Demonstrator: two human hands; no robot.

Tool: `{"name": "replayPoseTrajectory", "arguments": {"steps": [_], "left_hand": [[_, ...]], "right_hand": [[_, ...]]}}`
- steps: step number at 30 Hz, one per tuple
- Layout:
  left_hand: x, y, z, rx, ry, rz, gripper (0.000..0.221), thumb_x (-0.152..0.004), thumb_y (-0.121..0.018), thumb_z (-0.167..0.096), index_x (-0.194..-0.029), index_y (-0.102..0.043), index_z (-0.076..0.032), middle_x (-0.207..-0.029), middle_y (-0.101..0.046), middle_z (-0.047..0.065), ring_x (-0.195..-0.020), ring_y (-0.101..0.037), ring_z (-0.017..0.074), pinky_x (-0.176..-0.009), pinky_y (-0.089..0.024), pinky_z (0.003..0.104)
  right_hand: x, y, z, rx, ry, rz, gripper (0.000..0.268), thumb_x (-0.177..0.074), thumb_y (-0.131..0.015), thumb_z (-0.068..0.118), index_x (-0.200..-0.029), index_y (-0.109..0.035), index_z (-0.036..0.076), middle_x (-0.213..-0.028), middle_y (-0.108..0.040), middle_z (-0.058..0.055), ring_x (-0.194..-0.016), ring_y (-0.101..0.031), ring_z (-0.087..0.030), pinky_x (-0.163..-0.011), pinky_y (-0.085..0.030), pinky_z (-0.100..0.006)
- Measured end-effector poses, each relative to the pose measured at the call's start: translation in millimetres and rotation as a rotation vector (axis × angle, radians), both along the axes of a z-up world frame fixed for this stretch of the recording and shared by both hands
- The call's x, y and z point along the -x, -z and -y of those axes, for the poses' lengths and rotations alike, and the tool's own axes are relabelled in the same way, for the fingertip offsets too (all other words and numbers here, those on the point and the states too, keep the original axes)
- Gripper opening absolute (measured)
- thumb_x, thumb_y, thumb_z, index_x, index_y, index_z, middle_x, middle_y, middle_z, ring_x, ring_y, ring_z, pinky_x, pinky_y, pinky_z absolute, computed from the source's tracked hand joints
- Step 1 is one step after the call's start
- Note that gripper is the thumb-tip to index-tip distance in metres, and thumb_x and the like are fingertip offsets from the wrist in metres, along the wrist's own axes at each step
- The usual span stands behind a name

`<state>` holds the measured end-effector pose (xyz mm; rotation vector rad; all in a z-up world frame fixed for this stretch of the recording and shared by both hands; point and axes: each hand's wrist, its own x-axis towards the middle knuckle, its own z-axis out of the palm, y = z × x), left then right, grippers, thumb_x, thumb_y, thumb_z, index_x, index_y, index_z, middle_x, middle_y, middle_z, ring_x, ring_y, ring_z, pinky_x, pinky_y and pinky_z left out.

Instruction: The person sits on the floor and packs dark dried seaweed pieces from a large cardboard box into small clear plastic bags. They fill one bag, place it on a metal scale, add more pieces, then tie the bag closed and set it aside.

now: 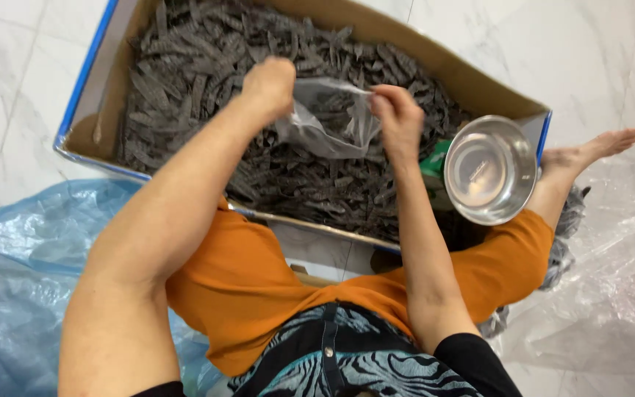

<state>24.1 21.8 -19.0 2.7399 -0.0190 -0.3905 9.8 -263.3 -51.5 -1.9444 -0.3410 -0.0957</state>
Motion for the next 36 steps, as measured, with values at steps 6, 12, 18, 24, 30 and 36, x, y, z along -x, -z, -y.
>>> {"name": "replayPoseTrajectory", "arguments": {"steps": [6, 12, 18, 24, 30, 36], "left_hand": [[-0.5, -12.8, -5.4, 0.523, -0.107, -0.158, 0.032, -0.075, -0.073, 0.011, -0.103, -0.077, -0.003, -0.091, -0.074, 0.015, -0.067, -0.077, 0.0243, -0.06, -0.063, 0.037], [4.2, -39.0, 6.8, 0.965, -0.319, -0.271, 0.024, -0.087, -0.068, 0.006, -0.109, -0.073, -0.004, -0.086, -0.078, 0.016, -0.07, -0.079, 0.023, -0.056, -0.063, 0.038], [8.1, -44.3, 15.4, 1.108, -0.33, -0.308, 0.019, -0.091, -0.067, 0.002, -0.11, -0.068, 0.001, -0.088, -0.076, 0.019, -0.071, -0.079, 0.0259, -0.061, -0.069, 0.041], [3.1, -32.0, 10.1, 1.058, -0.346, -0.295, 0.019, -0.088, -0.068, 0.001, -0.107, -0.07, 0.0, -0.087, -0.077, 0.017, -0.072, -0.08, 0.0237, -0.06, -0.07, 0.039], [2.1, -21.5, 3.2, 1.036, -0.29, -0.173, 0.019, -0.089, -0.069, 0.001, -0.107, -0.07, -0.001, -0.085, -0.075, 0.017, -0.073, -0.08, 0.0246, -0.06, -0.068, 0.038], [5.3, -28.0, 10.6, 0.999, -0.276, -0.184, 0.019, -0.088, -0.07, 0.003, -0.107, -0.07, 0.0, -0.086, -0.076, 0.017, -0.072, -0.079, 0.0237, -0.059, -0.068, 0.038]], "right_hand": [[87.1, 70.2, 34.2, 0.184, -0.007, -0.039, 0.012, -0.096, -0.072, 0.008, -0.106, -0.071, 0.002, -0.1, -0.073, -0.009, -0.09, -0.07, -0.02, -0.08, -0.057, -0.032], [126.9, 94.4, -33.5, 0.499, -0.175, 0.164, 0.041, -0.084, -0.081, 0.014, -0.121, -0.067, 0.002, -0.115, -0.07, -0.017, -0.11, -0.065, -0.034, -0.093, -0.054, -0.04], [130.5, 110.2, -86.7, 0.863, -0.289, 0.169, 0.079, -0.061, -0.086, 0.022, -0.132, -0.062, -0.001, -0.097, -0.07, -0.016, -0.1, -0.062, -0.035, -0.079, -0.05, -0.046], [145.0, 142.4, -34.4, 0.715, -0.387, 0.187, 0.025, -0.087, -0.077, 0.015, -0.109, -0.068, 0.009, -0.101, -0.072, -0.011, -0.098, -0.068, -0.032, -0.082, -0.054, -0.043], [129.7, 94.2, 11.6, 0.026, -0.143, -0.214, 0.011, -0.105, -0.06, 0.003, -0.114, -0.065, 0.003, -0.091, -0.068, -0.006, -0.084, -0.067, -0.015, -0.076, -0.054, -0.028], [109.9, 68.1, 8.0, 0.09, -0.128, -0.237, 0.018, -0.101, -0.069, 0.013, -0.116, -0.065, 0.003, -0.091, -0.068, -0.006, -0.083, -0.064, -0.017, -0.077, -0.053, -0.031]]}}
